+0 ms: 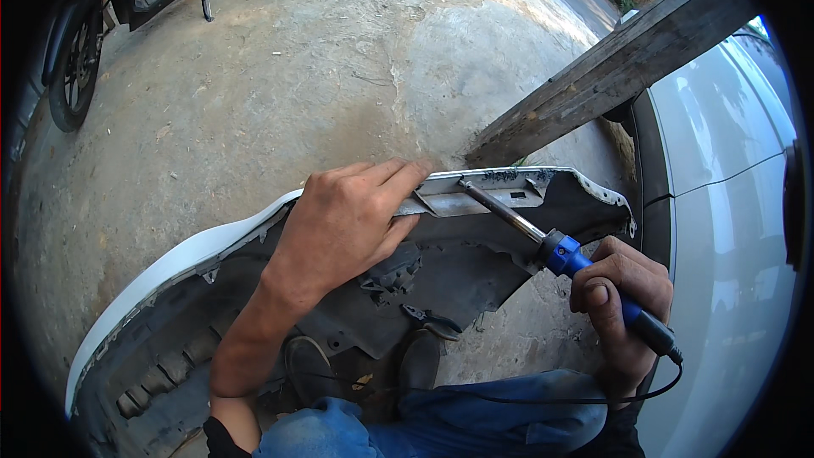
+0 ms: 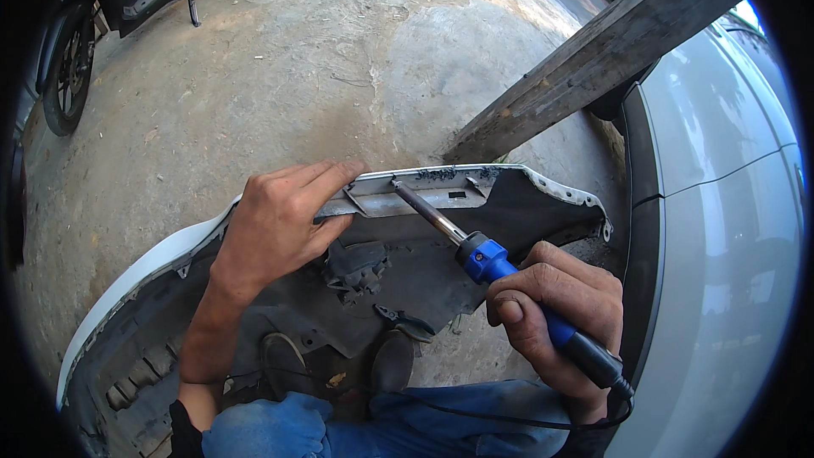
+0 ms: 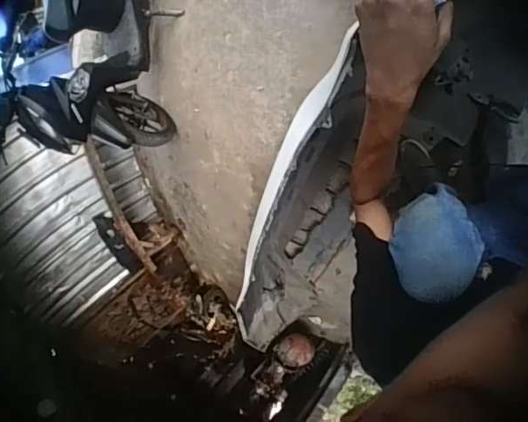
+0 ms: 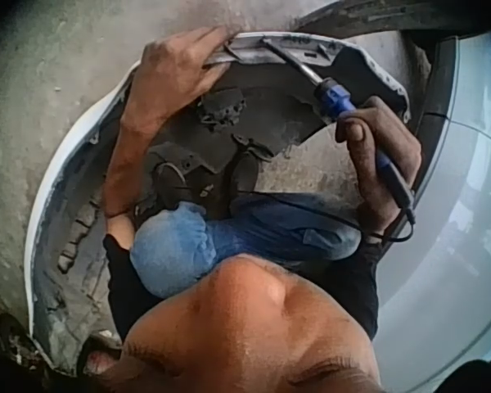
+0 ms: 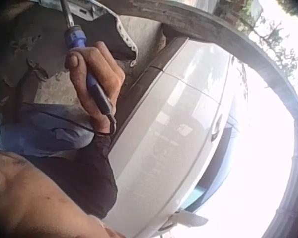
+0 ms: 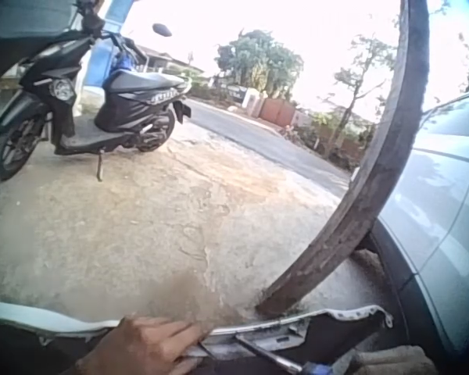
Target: Soldering and repairing a plastic motorcycle bumper.
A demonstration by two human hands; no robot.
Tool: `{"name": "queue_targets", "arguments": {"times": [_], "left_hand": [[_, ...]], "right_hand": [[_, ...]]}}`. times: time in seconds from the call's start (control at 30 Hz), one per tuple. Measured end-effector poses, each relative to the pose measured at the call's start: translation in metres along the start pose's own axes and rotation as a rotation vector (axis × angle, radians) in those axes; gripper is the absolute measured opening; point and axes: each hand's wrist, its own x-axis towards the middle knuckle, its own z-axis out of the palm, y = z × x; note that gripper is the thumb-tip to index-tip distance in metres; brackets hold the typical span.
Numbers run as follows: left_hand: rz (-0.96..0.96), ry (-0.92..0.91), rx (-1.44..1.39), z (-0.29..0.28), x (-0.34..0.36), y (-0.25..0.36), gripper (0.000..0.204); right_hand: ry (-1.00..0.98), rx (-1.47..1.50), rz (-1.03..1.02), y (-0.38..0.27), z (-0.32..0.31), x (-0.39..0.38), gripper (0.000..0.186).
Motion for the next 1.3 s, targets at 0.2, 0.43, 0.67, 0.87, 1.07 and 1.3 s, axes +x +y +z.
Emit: {"name": "queue_targets", "arguments": {"times": [0.2,0.43,0.67,0.87,1.07,1.3], "left_hand": [[0.002,-0.001,0.000,-0.001,0.000,0.001,0.053],[-0.002,0.003,0.009,0.000,0.000,0.000,0.053],[-0.015,0.026,0.000,0.000,0.000,-0.001,0.053],[-0.030,0.027,-0.012,0.002,0.000,-0.002,0.053],[-0.026,0.028,0.000,0.000,0.000,-0.002,0.052],[-0.016,0.044,-0.010,0.001,0.001,-0.002,0.051]], "right_hand": [[-0.002,0.007,0.015,-0.001,-0.001,0.000,0.022],[0.009,0.013,0.036,0.000,-0.001,-0.001,0.023],[0.003,0.028,-0.005,0.003,-0.002,-0.001,0.023],[0.096,0.082,0.002,0.009,-0.008,-0.009,0.030],[0.084,0.122,0.059,0.008,-0.005,-0.006,0.032],[0.084,0.142,0.095,0.009,-0.002,-0.004,0.032]]}}
